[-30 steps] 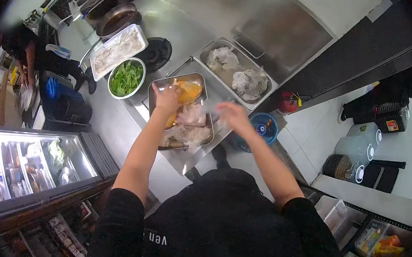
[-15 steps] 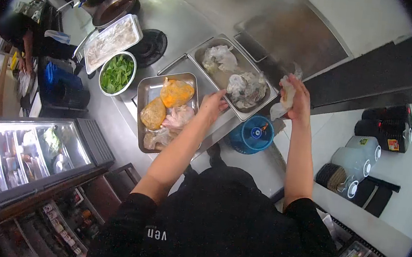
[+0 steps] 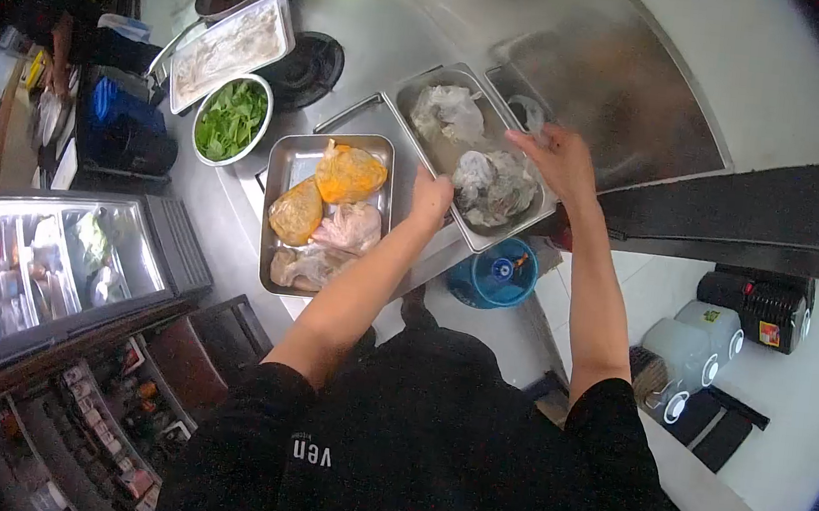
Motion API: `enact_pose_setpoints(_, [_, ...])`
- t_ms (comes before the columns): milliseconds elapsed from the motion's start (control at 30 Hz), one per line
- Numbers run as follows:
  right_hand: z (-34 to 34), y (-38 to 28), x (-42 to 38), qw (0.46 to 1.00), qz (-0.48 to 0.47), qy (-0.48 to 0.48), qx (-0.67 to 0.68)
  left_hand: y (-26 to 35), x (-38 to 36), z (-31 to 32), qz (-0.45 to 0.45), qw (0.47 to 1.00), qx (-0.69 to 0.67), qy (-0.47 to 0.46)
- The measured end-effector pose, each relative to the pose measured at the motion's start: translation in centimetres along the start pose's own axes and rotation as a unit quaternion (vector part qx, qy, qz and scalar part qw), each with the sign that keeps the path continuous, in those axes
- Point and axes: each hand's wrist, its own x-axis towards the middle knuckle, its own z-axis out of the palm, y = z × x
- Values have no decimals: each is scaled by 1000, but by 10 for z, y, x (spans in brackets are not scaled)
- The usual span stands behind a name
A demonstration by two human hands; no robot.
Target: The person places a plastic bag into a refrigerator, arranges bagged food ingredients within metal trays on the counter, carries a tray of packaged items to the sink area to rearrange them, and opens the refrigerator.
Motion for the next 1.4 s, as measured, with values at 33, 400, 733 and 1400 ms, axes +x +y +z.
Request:
enact_pose_setpoints(33, [-7, -19, 1, 998, -36, -2, -56, 9, -5, 0, -1, 1000, -1, 5])
enact_pose_setpoints(400, [45, -38, 63, 950, -213, -53, -221, 88, -63, -22, 5, 998, 51, -29])
enact_pose_setpoints(733, [-9, -72, 69, 974, -155, -126, 110, 141, -102, -68, -24, 998, 66, -7])
enact_pose_setpoints(1400, [126, -279, -85, 953, -147, -193, 182, 221, -154, -293, 17, 997, -73, -6])
